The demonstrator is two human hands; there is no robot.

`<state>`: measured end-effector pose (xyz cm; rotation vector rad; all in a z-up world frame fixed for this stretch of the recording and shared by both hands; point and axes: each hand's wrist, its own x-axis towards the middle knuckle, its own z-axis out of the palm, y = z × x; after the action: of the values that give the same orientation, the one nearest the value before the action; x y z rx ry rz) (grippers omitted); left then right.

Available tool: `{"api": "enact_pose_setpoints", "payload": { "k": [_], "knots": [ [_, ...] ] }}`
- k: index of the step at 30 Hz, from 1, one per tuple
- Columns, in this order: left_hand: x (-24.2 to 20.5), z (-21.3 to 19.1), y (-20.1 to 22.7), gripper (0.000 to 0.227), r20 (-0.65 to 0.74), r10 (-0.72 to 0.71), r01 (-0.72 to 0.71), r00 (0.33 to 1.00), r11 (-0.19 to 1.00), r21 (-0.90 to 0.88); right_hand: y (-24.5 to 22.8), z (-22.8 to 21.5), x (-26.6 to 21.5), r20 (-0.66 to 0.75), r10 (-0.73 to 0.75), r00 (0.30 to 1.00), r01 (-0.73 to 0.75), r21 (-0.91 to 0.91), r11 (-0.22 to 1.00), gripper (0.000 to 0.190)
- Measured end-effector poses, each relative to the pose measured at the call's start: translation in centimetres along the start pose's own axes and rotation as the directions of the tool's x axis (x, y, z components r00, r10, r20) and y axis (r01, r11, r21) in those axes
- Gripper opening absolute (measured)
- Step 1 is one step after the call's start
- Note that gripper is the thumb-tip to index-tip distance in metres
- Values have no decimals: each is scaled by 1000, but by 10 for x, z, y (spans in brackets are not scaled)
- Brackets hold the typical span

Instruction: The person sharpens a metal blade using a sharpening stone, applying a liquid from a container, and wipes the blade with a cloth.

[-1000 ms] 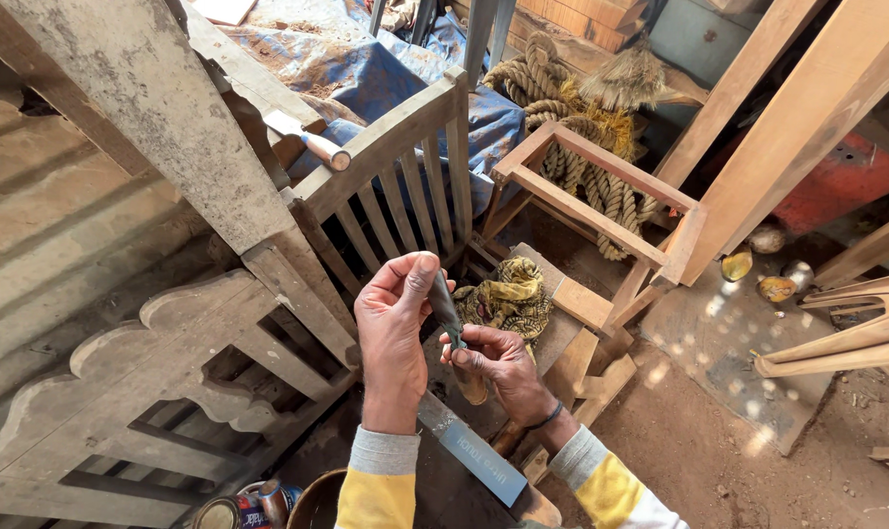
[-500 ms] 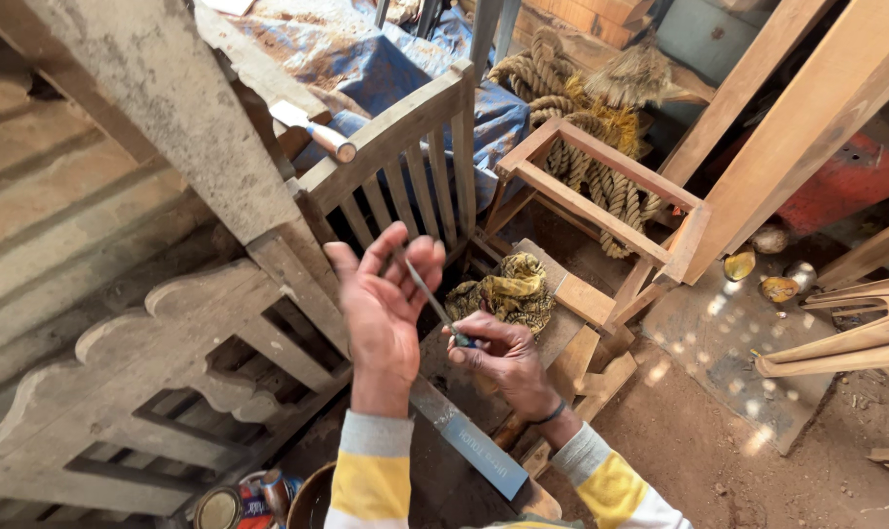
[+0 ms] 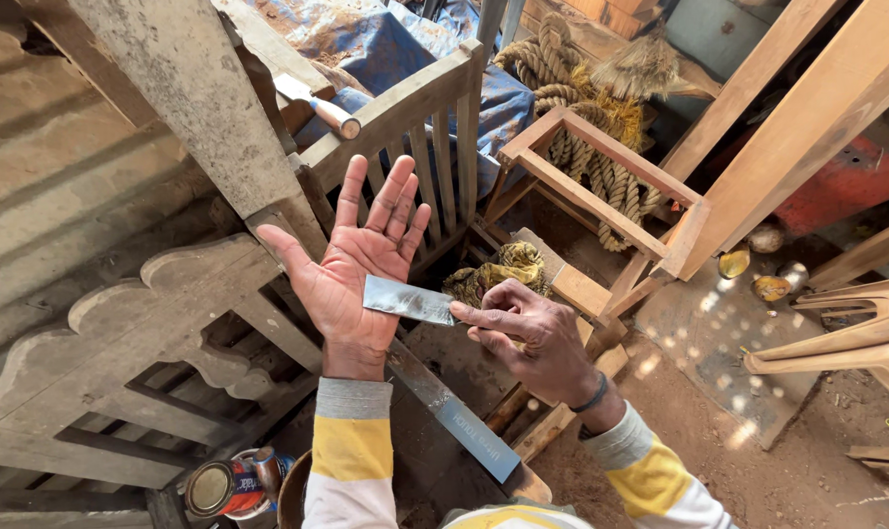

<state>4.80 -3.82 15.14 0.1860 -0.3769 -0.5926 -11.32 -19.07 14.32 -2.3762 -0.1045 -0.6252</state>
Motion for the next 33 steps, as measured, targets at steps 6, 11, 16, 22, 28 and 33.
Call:
{"api": "enact_pose_setpoints", "payload": {
  "k": [6, 11, 16, 22, 28, 33],
  "knots": [
    [-4, 3, 2, 119, 7, 10, -11, 1000, 998, 69, 6, -12, 3, 85, -98, 992, 109, -130, 986, 39],
    [-7, 4, 4, 121, 3, 9, -9, 1000, 992, 126, 11, -17, 0, 125, -98, 987, 122, -203, 972, 39],
    [-8, 0, 6, 122, 5, 9, -10, 1000, 991, 136, 12, -23, -2, 137, -135, 981, 168, -264, 950, 39],
    [-8, -2, 8, 122, 11, 15, -16, 1000, 990, 142, 14, -29, -6, 146, -150, 978, 188, -297, 936, 37],
    [-4, -4, 18, 121, 54, 60, -62, 997, 998, 31, 55, -25, -23, 231, -55, 971, 115, -258, 959, 34],
    [-11, -3, 18, 120, 55, 47, -45, 997, 998, -33, 64, -23, -36, 269, 123, 955, -280, 687, 670, 31]
  ]
}}
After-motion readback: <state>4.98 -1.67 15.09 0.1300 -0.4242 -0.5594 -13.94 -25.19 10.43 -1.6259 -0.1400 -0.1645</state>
